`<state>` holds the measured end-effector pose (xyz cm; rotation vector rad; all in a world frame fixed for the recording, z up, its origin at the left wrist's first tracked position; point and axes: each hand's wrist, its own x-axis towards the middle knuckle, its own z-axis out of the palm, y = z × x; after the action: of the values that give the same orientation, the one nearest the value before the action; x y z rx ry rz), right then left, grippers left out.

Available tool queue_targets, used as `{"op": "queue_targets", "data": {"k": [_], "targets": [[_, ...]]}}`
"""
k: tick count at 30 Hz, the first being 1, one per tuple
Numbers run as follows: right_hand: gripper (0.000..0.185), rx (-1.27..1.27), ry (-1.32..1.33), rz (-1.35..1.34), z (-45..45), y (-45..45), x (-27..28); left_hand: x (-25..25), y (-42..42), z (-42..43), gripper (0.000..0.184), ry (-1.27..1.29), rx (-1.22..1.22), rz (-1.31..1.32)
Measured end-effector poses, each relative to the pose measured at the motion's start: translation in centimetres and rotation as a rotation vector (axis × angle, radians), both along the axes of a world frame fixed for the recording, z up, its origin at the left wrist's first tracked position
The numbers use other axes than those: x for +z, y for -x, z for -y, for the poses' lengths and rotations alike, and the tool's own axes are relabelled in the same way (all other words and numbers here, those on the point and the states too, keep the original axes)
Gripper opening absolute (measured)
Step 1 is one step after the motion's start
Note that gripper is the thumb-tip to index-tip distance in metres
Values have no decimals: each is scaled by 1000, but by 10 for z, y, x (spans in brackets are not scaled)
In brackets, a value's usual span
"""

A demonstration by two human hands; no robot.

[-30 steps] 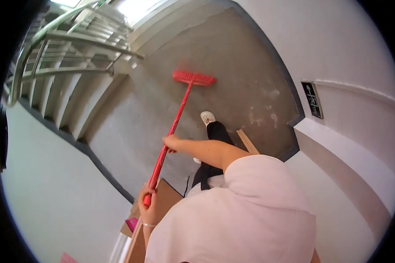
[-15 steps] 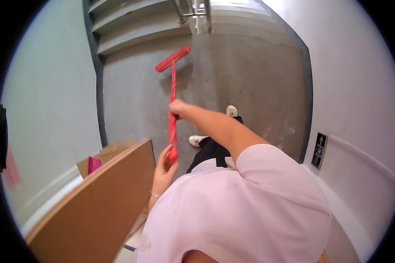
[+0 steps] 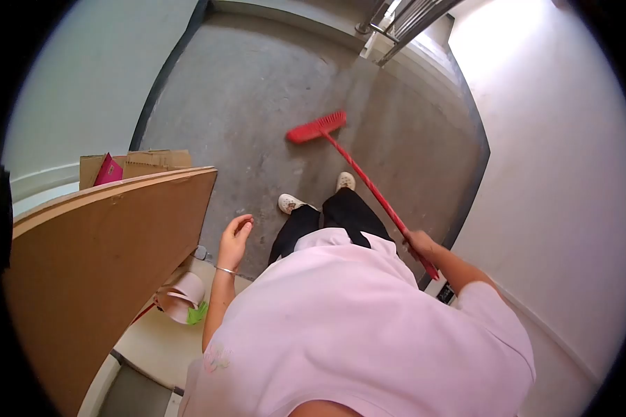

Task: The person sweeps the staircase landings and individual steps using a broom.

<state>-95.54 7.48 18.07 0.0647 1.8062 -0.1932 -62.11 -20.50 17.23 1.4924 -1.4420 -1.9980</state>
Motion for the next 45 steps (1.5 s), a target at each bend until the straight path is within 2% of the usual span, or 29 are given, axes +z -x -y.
{"op": "queue_targets", "data": {"k": [4,8,12,14,16,17,19,24,27,28,29,31,32,34,36,37,39,41,43,45], "targets": [[34,260,32,-169,-1,-8,39,-7,3,16,21,-16,25,25],[32,257,112,-118,83,-3,48,-16,11,28,21,35,33,-10],[32,328,337,-121,194,16,-28,-18,16,28,23,63,48,88],[39,377,435,-79,276,15,-58,-5,17,32,24,88,74,195],[47,552,555,-130,357,12,-108,-2,12,31,24,84,147,299],[53,583,551,-101,404,2,-108,2,10,30,24,79,191,343],[53,726,612,-123,484,-13,-131,17,15,34,24,-61,266,377],[55,802,408,27,614,-35,-154,36,34,67,25,-80,251,347],[52,918,344,68,575,-6,-162,42,48,92,26,-76,239,311],[54,1039,549,-49,533,12,-184,41,52,100,26,-81,237,313],[50,949,392,-18,499,31,-156,36,56,110,26,-81,235,308],[44,939,451,-187,410,74,-137,21,61,127,25,-75,171,351],[43,967,281,-222,372,91,-111,18,66,143,25,-122,139,305],[41,916,136,-183,307,123,-58,18,88,181,26,-190,81,215],[37,850,28,-291,265,139,-7,8,110,218,25,-146,21,139],[36,814,64,-309,255,142,17,1,123,235,25,-80,-21,109],[34,797,36,-320,227,143,35,4,154,276,23,-81,-4,56],[33,689,19,-308,233,123,58,38,186,312,21,-78,-6,1],[34,543,78,-306,257,96,53,103,223,360,19,-60,16,-339],[36,508,111,-298,295,76,30,162,230,387,21,47,-138,-528]]}}
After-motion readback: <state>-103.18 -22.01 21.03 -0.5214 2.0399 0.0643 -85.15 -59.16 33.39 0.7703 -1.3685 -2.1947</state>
